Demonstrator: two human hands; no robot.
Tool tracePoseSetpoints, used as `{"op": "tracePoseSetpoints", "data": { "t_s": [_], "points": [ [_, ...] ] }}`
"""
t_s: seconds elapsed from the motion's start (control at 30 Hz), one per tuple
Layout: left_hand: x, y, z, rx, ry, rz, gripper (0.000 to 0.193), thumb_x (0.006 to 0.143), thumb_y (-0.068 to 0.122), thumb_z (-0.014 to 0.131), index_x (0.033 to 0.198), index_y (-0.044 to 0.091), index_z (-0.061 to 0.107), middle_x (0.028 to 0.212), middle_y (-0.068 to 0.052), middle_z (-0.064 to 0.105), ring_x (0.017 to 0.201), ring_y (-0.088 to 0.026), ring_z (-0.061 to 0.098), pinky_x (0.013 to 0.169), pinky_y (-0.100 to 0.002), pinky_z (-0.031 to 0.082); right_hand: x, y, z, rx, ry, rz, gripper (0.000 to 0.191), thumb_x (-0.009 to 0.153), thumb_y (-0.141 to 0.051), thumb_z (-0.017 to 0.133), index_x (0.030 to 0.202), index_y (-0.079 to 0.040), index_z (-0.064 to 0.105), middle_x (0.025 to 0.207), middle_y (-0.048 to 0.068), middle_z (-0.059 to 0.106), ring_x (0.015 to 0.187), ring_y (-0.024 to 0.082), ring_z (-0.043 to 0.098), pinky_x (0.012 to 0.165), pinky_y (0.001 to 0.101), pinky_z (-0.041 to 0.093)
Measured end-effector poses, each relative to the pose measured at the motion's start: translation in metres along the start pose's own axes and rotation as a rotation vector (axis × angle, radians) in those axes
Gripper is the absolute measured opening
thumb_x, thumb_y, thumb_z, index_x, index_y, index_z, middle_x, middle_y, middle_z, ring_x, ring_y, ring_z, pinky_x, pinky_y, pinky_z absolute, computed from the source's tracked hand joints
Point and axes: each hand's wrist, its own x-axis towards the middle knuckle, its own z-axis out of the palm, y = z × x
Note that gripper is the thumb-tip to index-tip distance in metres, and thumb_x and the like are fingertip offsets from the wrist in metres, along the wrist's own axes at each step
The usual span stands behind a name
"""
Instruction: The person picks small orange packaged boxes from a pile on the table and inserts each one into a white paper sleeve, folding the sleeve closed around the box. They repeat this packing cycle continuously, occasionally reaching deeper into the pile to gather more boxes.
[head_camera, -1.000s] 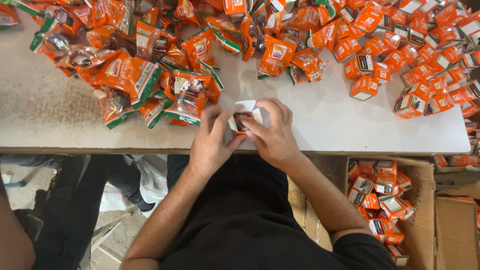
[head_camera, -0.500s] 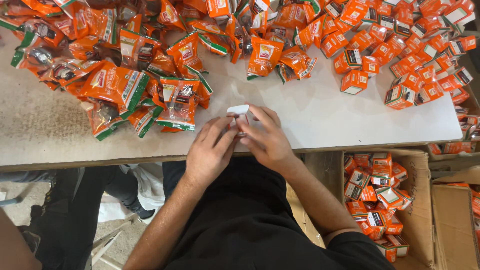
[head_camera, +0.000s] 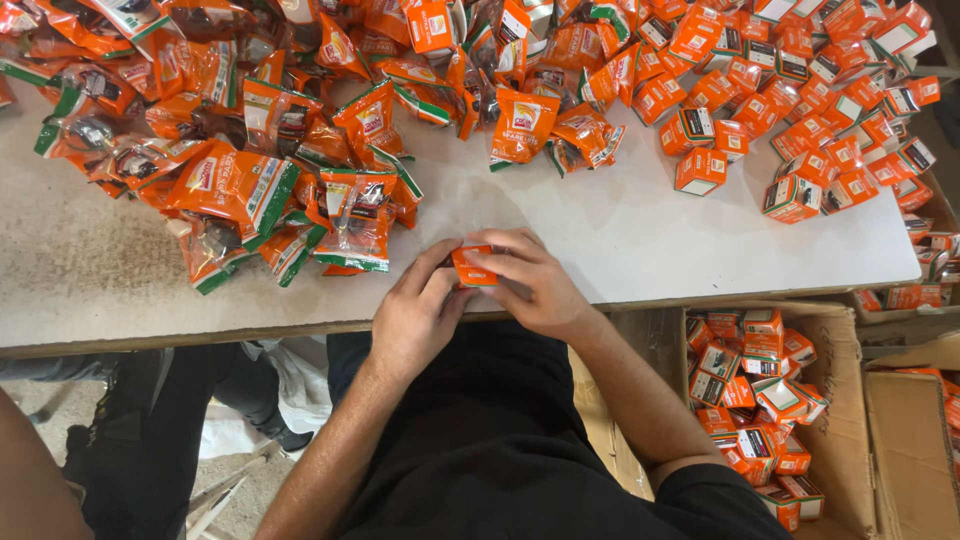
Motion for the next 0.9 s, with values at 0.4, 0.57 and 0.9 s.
{"op": "tracePoseSetpoints", "data": {
  "t_s": [0.4, 0.57, 0.9],
  "points": [
    [0.004, 0.003, -0.006, -0.085, -0.044, -0.044, 0.053, 0.083, 0.009, 0.083, 0.126, 0.007, 0.051, 0.138, -0.014, 0.062, 0.111, -0.036, 0.069, 0.084, -0.041, 0.060, -0.003, -0.007, 0.009, -0.119, 0.108, 0.019, 0.035, 0.090, -0.006, 0.078, 0.123, -0.011, 0.068, 0.132, 0.011, 0.068, 0.116, 0.033, 0.065, 0.100, 0.0407, 0.054],
    [0.007, 0.005, -0.008, -0.065, -0.049, -0.022, 0.043, 0.085, 0.011, 0.082, 0.121, 0.007, 0.058, 0.136, -0.014, 0.062, 0.109, -0.034, 0.069, 0.082, -0.040, 0.060, -0.002, -0.007, 0.010, -0.065, 0.139, 0.038, 0.031, 0.094, -0.004, 0.074, 0.123, -0.011, 0.067, 0.134, 0.010, 0.068, 0.115, 0.030, 0.066, 0.098, 0.0387, 0.056],
    [0.003, 0.010, -0.008, 0.313, -0.046, 0.242, 0.019, 0.089, 0.005, 0.072, 0.106, 0.007, 0.066, 0.142, -0.015, 0.054, 0.138, -0.038, 0.053, 0.108, -0.052, 0.051, -0.005, -0.024, 0.003, -0.673, 0.092, -0.237, 0.040, 0.081, -0.010, 0.079, 0.121, -0.007, 0.071, 0.137, 0.013, 0.062, 0.112, 0.030, 0.059, 0.094, 0.0452, 0.050]
  ]
}}
